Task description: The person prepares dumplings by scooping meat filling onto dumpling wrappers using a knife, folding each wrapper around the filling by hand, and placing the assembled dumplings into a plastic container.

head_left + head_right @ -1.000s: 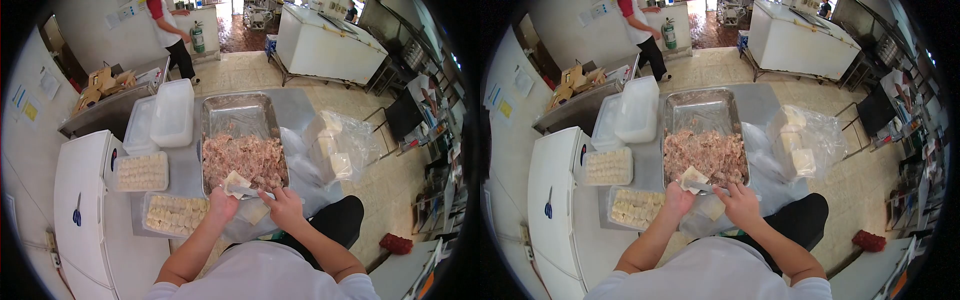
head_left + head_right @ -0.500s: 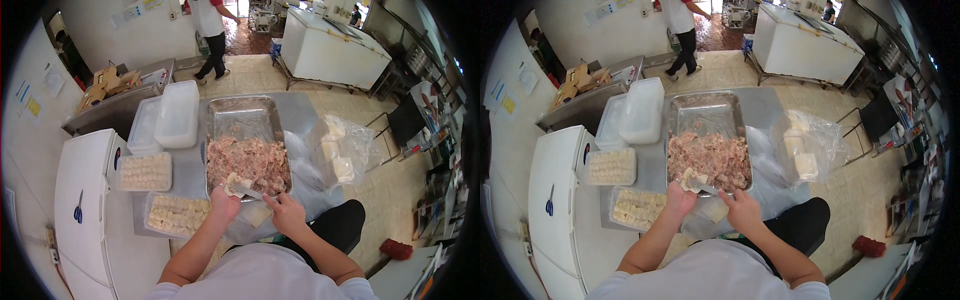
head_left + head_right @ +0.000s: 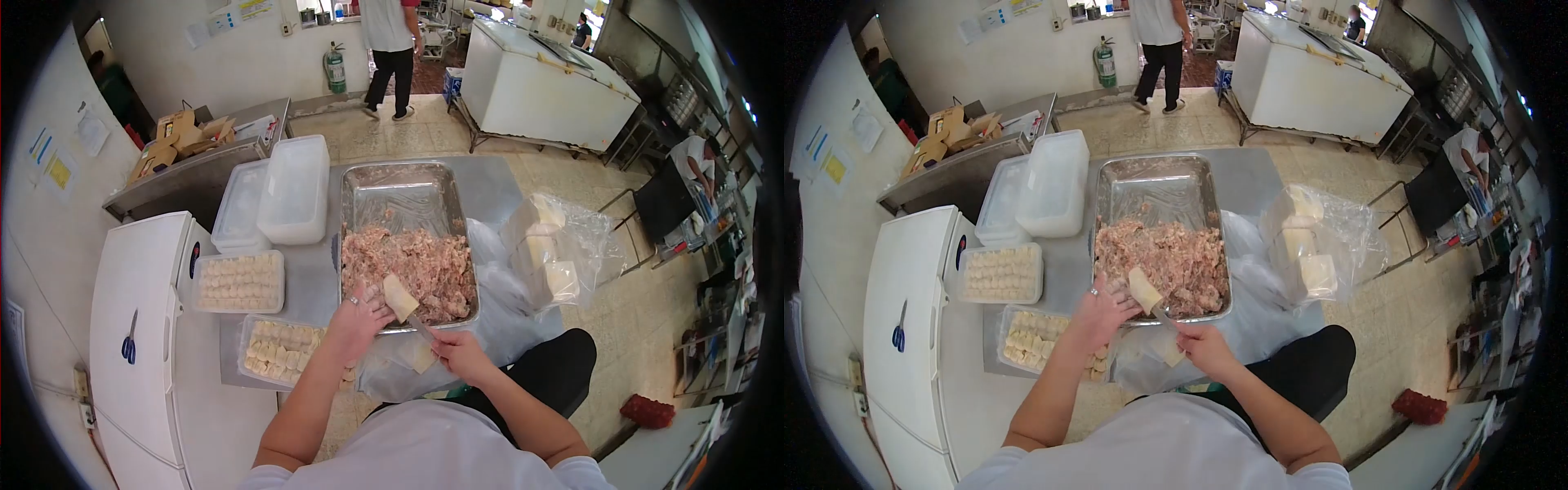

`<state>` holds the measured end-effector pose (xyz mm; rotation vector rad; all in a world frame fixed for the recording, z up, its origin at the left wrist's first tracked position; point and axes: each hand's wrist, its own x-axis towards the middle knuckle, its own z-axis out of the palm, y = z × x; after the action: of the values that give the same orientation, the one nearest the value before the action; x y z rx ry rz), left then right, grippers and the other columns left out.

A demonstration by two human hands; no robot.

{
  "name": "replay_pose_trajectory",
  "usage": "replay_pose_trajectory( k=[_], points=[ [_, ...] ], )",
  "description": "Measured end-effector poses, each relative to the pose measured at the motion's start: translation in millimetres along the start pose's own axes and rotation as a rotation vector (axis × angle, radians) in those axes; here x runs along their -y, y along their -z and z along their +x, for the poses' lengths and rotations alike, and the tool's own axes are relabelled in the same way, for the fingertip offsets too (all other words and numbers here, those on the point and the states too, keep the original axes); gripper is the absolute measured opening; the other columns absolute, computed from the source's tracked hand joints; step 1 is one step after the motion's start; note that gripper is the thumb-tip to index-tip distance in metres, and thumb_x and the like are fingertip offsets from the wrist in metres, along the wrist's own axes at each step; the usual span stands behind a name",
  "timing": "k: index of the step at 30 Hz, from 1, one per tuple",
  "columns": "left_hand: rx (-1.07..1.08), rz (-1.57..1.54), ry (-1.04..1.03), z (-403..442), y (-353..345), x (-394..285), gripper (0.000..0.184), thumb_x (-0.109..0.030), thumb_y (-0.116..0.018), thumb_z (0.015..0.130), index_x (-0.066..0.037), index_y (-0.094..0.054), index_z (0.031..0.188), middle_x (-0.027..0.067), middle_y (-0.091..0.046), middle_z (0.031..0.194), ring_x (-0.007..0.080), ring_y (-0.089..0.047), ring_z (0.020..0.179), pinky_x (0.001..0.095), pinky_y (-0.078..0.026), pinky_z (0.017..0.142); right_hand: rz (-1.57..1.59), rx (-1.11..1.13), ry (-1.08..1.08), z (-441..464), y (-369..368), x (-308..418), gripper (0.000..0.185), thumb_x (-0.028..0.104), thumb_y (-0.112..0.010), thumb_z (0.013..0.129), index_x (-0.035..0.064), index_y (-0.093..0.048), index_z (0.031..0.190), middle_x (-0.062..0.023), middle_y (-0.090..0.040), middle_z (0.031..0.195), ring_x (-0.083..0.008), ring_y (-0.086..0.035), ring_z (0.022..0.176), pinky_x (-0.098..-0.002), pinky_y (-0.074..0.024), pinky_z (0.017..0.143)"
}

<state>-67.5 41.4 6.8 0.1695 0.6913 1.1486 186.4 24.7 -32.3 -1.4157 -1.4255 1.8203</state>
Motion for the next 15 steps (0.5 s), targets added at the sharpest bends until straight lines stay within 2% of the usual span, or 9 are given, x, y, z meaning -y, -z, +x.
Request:
replay_pose_trajectory(
  k=[2, 3, 6, 9, 11, 15],
  points=[
    [-0.136, 0.5, -0.037, -2.3, 18.0, -4.8, 0.036, -0.023, -0.049, 0.104, 0.004, -0.057, 0.127, 0.0134, -0.069, 0.117, 0.0251, -0.066, 0.11, 0.0387, -0.051, 0.095, 0.32, 0.073, -0.248, -10.1, 0.1, 21.6, 0.033, 0.011, -0.059, 0.1, 0.0069, -0.067, 0.131, 0.0043, -0.057, 0.082, -0.0068, -0.05, 0.075, -0.0246, -0.0432, 0.064],
    [-0.205, 0.749, -0.055, -4.8, 20.6, -5.4, 0.033, -0.017, -0.051, 0.103, 0.006, -0.06, 0.124, 0.0129, -0.071, 0.113, 0.0249, -0.068, 0.109, 0.0375, -0.053, 0.092, 0.186, 0.055, -0.159, -8.3, -0.8, 16.6, 0.032, 0.01, -0.06, 0.1, 0.0084, -0.068, 0.131, 0.0035, -0.057, 0.081, -0.0068, -0.05, 0.074, -0.0248, -0.0435, 0.064],
    [-0.064, 1.125, -0.059, -11.3, 16.8, -1.7, 0.03, -0.011, -0.07, 0.09, 0.007, -0.065, 0.113, 0.0125, -0.072, 0.109, 0.0201, -0.069, 0.098, 0.0335, -0.055, 0.084, -0.222, -0.022, 0.12, -6.1, -5.5, 6.7, 0.032, 0.009, -0.06, 0.098, 0.0135, -0.07, 0.129, 0.0009, -0.057, 0.079, -0.0089, -0.052, 0.072, -0.0271, -0.0452, 0.063],
    [-0.25, 1.391, -0.168, -9.3, 13.0, 0.7, 0.038, -0.013, -0.082, 0.078, 0.005, -0.066, 0.108, 0.0118, -0.074, 0.104, 0.0178, -0.07, 0.094, 0.0324, -0.055, 0.079, -0.622, -0.143, 0.394, -21.1, -14.1, 34.6, 0.032, 0.008, -0.062, 0.095, 0.0189, -0.073, 0.123, -0.003, -0.059, 0.08, -0.0166, -0.06, 0.072, -0.033, -0.0486, 0.061],
    [-0.136, 1.386, -0.289, -15.3, 1.1, -8.3, 0.036, -0.016, -0.084, 0.076, 0.001, -0.067, 0.104, 0.0116, -0.073, 0.097, 0.0182, -0.07, 0.09, 0.0338, -0.054, 0.077, -0.859, -0.229, 0.544, -28.8, -16.1, 50.3, 0.034, 0.007, -0.064, 0.091, 0.0219, -0.074, 0.12, -0.006, -0.061, 0.081, -0.0235, -0.064, 0.073, -0.0374, -0.0505, 0.06],
    [0.008, 1.516, -0.537, -18.0, 4.2, -13.1, 0.033, -0.018, -0.087, 0.073, -0.004, -0.068, 0.097, 0.0114, -0.069, 0.083, 0.0194, -0.068, 0.079, 0.0348, -0.052, 0.072, -1.049, -0.193, 0.615, -45.4, -5.2, 89.7, 0.036, 0.009, -0.067, 0.086, 0.0215, -0.074, 0.12, -0.0071, -0.062, 0.084, -0.0294, -0.065, 0.074, -0.0412, -0.0518, 0.063]
  ],
)
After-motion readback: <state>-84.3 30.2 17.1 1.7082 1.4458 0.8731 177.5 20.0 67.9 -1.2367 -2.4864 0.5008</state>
